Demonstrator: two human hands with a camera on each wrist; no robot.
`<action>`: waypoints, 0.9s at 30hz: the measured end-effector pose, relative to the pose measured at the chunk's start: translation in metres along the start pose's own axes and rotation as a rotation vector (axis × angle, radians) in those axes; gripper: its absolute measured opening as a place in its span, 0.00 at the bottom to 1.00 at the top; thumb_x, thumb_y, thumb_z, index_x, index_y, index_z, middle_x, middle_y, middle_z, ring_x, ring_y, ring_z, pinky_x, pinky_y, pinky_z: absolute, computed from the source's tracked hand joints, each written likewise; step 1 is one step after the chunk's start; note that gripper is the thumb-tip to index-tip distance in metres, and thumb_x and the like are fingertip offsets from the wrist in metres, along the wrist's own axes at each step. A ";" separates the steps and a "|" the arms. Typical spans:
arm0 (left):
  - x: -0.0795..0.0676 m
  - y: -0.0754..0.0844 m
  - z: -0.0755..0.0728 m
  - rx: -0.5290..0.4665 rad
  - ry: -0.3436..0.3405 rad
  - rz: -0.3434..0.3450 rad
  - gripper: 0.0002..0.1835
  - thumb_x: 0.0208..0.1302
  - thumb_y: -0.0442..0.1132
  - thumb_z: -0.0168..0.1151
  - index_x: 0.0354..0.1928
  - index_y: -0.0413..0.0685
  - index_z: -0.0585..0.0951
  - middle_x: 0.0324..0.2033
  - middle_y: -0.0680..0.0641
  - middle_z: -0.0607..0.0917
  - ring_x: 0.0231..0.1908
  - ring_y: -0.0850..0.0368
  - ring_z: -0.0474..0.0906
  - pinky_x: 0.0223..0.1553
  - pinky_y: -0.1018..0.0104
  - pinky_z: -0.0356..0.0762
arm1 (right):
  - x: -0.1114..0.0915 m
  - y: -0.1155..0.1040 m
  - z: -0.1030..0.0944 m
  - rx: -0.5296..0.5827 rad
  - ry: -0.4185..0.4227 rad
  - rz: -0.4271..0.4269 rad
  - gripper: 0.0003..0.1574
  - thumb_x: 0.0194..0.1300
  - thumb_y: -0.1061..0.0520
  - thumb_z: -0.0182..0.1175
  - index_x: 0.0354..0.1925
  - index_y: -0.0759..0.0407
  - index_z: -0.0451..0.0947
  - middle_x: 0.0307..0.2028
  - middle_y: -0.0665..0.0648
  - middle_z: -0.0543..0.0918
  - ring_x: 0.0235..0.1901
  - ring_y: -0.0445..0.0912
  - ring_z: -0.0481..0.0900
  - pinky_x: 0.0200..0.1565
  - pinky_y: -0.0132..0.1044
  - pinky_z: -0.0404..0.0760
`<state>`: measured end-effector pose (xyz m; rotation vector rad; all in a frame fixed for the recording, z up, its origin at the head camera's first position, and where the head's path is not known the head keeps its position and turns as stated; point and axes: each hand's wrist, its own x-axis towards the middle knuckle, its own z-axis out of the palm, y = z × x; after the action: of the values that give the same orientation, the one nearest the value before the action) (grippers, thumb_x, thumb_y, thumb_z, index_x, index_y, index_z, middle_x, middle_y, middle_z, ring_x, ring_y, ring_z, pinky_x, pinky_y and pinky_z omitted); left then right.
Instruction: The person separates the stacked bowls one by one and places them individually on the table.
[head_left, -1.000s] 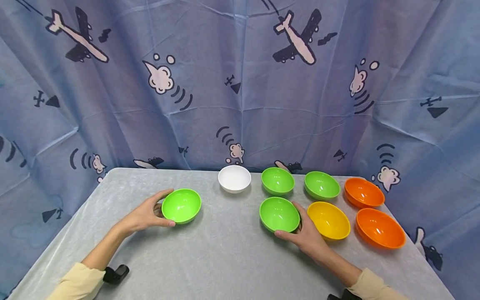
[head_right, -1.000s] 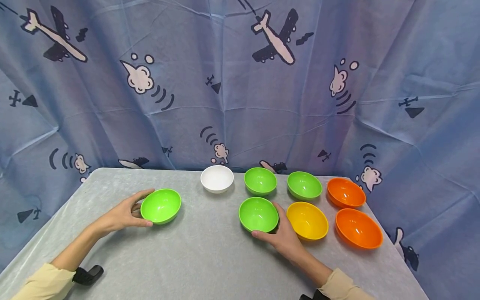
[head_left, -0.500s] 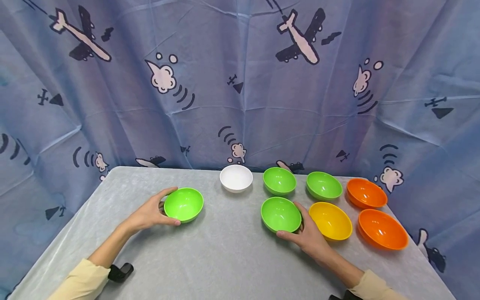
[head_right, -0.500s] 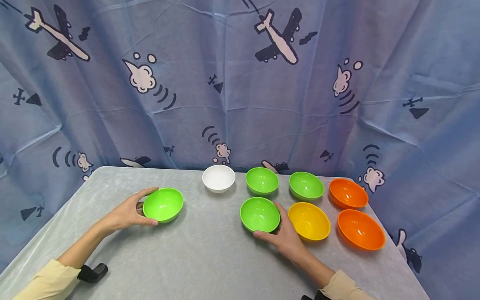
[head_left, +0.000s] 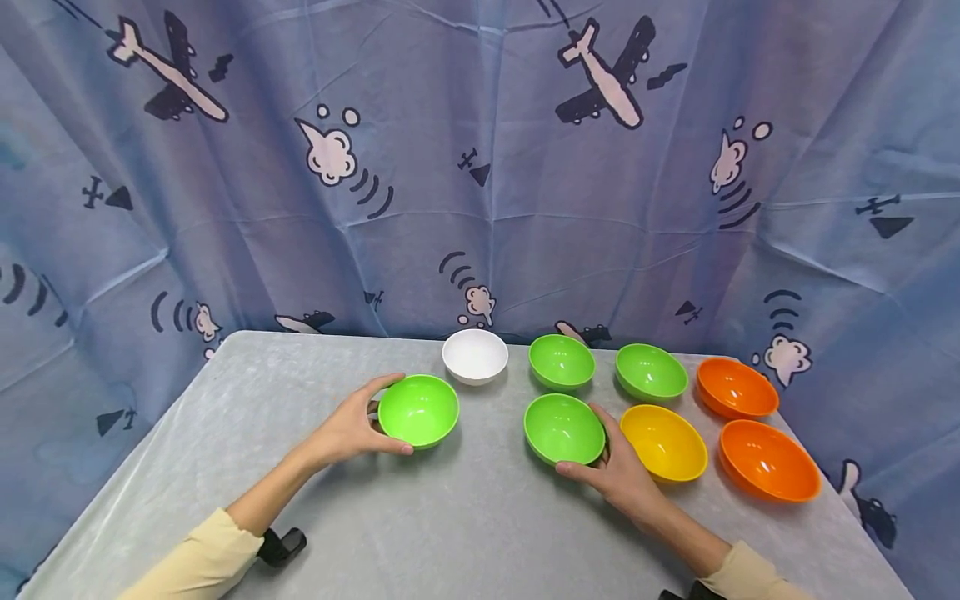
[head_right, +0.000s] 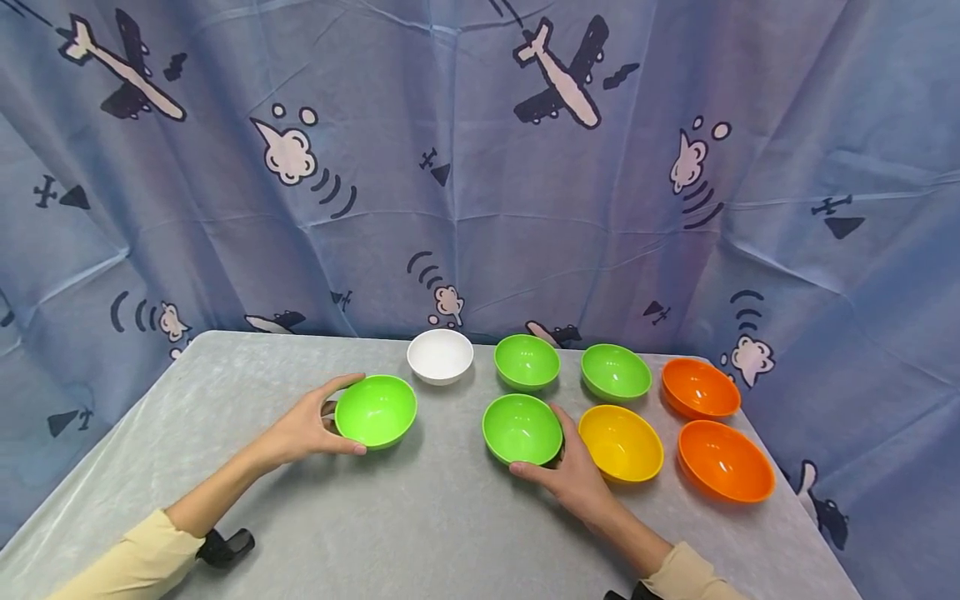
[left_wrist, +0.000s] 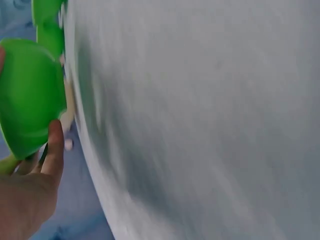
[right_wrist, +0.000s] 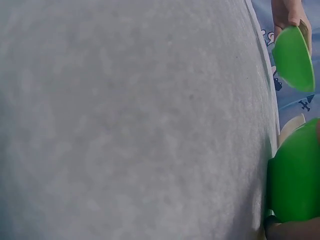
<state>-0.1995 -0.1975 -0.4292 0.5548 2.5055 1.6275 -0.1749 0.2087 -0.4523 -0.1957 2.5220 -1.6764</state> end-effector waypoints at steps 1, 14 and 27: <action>0.003 0.002 0.007 -0.005 -0.004 0.002 0.57 0.43 0.36 0.86 0.74 0.36 0.63 0.66 0.33 0.70 0.56 0.37 0.78 0.48 0.55 0.82 | 0.000 0.000 0.000 0.000 0.000 -0.003 0.70 0.56 0.53 0.79 0.79 0.66 0.42 0.76 0.68 0.52 0.73 0.60 0.54 0.72 0.54 0.53; 0.028 0.018 0.062 0.061 -0.011 0.030 0.58 0.39 0.40 0.88 0.73 0.37 0.66 0.64 0.39 0.73 0.50 0.44 0.78 0.49 0.56 0.79 | 0.002 0.000 -0.004 -0.037 -0.008 -0.010 0.70 0.56 0.51 0.79 0.79 0.66 0.43 0.75 0.68 0.54 0.72 0.60 0.56 0.71 0.57 0.55; 0.030 0.012 0.068 0.050 -0.061 -0.015 0.61 0.44 0.38 0.86 0.77 0.35 0.57 0.69 0.35 0.67 0.57 0.41 0.76 0.59 0.46 0.72 | 0.004 -0.002 -0.004 -0.078 -0.011 0.003 0.72 0.54 0.50 0.80 0.78 0.68 0.42 0.75 0.70 0.53 0.73 0.61 0.54 0.72 0.58 0.53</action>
<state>-0.2056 -0.1244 -0.4439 0.5800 2.5065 1.5235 -0.1799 0.2109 -0.4490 -0.2065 2.5801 -1.5729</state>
